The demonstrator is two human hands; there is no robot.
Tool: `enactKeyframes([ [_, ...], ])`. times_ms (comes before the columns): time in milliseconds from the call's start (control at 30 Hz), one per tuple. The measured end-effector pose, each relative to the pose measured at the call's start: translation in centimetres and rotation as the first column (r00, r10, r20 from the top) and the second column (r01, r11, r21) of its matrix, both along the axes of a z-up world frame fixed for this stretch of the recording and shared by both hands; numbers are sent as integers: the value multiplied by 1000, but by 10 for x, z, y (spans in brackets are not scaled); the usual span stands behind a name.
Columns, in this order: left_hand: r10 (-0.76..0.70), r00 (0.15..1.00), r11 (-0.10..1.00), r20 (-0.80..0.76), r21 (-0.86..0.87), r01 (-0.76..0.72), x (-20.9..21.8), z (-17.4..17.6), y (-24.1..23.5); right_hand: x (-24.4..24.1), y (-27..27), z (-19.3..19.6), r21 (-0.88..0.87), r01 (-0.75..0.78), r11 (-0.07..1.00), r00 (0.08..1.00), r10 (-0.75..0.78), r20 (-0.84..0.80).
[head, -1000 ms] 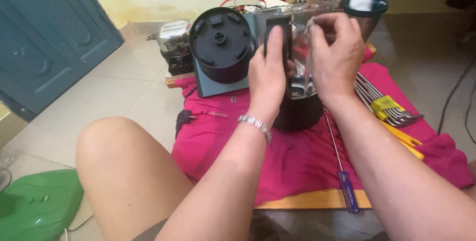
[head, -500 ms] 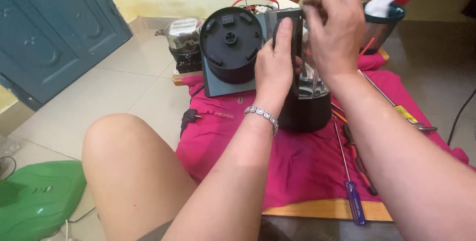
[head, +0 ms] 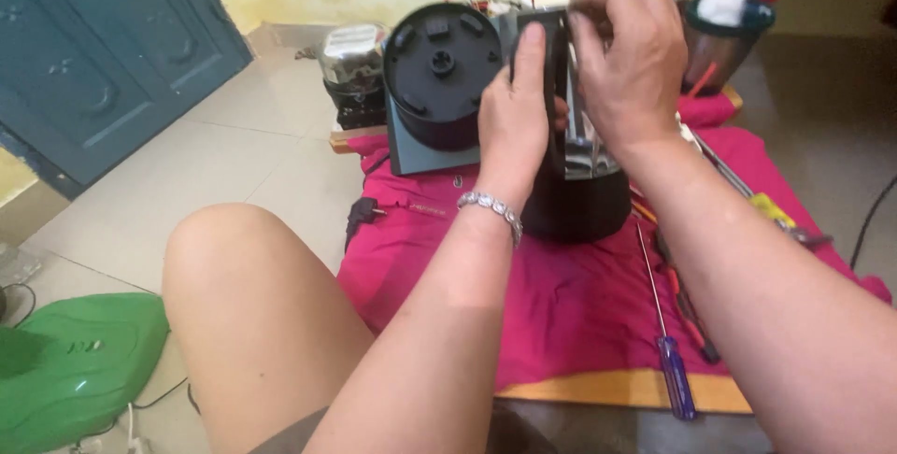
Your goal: The person cleans the inside of a blender jar using a white cloth. They rotate the jar to wipe different sides and the bottom, then place it back on the base.
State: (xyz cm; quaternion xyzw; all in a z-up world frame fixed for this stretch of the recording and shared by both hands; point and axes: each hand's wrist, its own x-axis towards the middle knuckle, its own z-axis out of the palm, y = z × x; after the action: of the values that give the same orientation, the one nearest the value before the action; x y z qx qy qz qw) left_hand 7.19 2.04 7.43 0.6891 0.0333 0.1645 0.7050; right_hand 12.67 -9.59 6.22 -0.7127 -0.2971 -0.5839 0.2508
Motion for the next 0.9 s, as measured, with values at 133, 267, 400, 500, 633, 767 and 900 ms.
enactKeyframes([
  [133,-2,1000,1000,-20,3,2,-1,-3,5,-26,0,-43,5,45,999,996,-45,-75],
  [267,-13,1000,997,-10,-75,13,-3,2,8,-67,-5,-101,-54,76,996,950,-89,-299],
  [400,-26,1000,996,3,-85,27,-5,-3,10,-68,-14,-112,-139,52,989,928,-99,-359],
  [500,-20,1000,997,12,-71,21,-3,-7,14,-37,-22,-89,-94,99,991,971,-117,-208],
  [633,3,1000,999,30,-36,-2,-6,-10,16,11,-32,-23,-63,113,992,994,-113,14],
  [767,-2,1000,998,11,-56,3,-6,-12,21,3,-24,-21,116,4,993,998,3,-61],
  [900,45,999,999,11,-17,-45,-4,-14,27,-43,-16,-89,108,66,992,954,-31,-298],
])
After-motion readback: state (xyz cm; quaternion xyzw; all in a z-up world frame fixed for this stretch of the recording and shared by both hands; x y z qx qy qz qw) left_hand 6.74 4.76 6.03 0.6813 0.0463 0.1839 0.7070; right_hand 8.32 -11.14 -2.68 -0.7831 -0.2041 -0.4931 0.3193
